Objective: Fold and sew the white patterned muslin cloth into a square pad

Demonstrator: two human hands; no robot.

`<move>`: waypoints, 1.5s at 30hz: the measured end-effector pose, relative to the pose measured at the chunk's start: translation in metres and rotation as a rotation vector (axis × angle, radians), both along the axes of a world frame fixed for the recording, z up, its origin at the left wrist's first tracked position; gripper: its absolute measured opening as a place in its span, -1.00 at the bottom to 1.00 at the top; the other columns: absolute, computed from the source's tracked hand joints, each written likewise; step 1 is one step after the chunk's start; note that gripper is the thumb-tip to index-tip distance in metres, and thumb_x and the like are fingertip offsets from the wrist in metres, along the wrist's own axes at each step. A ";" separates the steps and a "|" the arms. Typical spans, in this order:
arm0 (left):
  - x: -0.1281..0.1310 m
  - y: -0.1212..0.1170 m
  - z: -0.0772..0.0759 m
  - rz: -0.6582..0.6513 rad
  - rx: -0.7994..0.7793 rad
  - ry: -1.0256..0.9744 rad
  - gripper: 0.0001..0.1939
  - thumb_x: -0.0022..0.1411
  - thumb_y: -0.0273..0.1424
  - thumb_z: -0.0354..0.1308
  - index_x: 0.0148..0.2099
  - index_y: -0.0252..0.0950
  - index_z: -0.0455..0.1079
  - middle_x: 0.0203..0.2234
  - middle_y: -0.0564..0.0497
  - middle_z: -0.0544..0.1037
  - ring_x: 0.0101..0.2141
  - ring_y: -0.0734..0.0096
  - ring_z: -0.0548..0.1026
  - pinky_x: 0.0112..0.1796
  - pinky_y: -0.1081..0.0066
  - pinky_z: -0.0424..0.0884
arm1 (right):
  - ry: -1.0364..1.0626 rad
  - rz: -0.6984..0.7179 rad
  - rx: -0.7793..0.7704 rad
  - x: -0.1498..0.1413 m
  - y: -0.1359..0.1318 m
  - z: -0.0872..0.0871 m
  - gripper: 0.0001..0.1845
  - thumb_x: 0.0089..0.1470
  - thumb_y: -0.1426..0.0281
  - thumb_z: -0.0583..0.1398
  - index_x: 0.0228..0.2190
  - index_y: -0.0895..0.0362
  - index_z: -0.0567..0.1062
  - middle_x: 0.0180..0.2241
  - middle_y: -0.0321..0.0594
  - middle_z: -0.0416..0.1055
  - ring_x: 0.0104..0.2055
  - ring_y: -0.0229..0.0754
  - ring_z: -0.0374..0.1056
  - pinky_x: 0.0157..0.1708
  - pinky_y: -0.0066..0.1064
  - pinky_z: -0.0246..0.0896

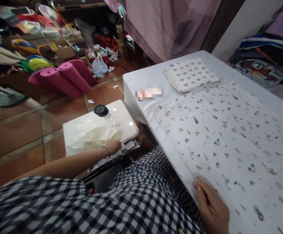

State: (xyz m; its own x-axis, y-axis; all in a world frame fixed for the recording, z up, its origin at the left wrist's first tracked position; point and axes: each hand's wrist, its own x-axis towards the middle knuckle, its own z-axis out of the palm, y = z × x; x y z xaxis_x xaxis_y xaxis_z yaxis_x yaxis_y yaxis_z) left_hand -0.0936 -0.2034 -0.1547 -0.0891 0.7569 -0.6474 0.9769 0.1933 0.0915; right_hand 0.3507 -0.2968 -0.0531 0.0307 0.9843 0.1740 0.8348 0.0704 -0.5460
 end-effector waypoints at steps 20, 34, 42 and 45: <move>0.007 -0.002 -0.009 0.110 -0.011 -0.029 -0.78 0.14 -0.41 0.00 -0.22 -0.34 0.42 -0.30 -0.13 0.51 -0.20 0.26 0.45 -0.19 0.40 0.31 | -0.043 0.046 0.046 -0.001 0.001 0.001 -0.70 0.12 0.22 0.08 -0.25 0.12 0.51 -0.29 -0.24 0.51 -0.24 -0.16 0.42 -0.16 -0.39 0.32; 0.010 0.057 0.055 0.071 0.033 -0.083 -0.68 0.17 -0.32 0.00 -0.18 -0.48 0.41 -0.26 -0.16 0.51 -0.19 0.27 0.42 -0.16 0.36 0.28 | 0.014 0.028 0.001 0.000 0.001 -0.003 -0.71 0.10 0.22 0.10 -0.24 0.11 0.50 -0.27 -0.22 0.51 -0.21 -0.15 0.42 -0.13 -0.36 0.33; 0.093 0.062 0.153 -0.273 -0.099 -0.537 -0.73 0.07 -0.19 0.14 -0.43 -0.31 0.45 -0.61 0.08 0.49 -0.52 0.50 0.42 -0.44 0.53 0.31 | 0.136 0.129 -0.055 -0.002 0.011 0.012 -0.72 0.08 0.22 0.12 -0.25 0.08 0.53 -0.32 -0.22 0.53 -0.30 -0.17 0.46 -0.25 -0.43 0.41; 0.134 0.062 0.206 -0.511 -0.154 -0.995 -0.76 0.10 -0.22 0.14 -0.29 -0.29 0.46 -0.49 0.04 0.54 -0.46 0.50 0.45 -0.42 0.51 0.35 | 0.235 0.145 -0.030 -0.007 0.014 0.032 -0.74 0.10 0.27 0.11 -0.24 0.07 0.52 -0.33 -0.21 0.52 -0.35 -0.21 0.45 -0.34 -0.48 0.41</move>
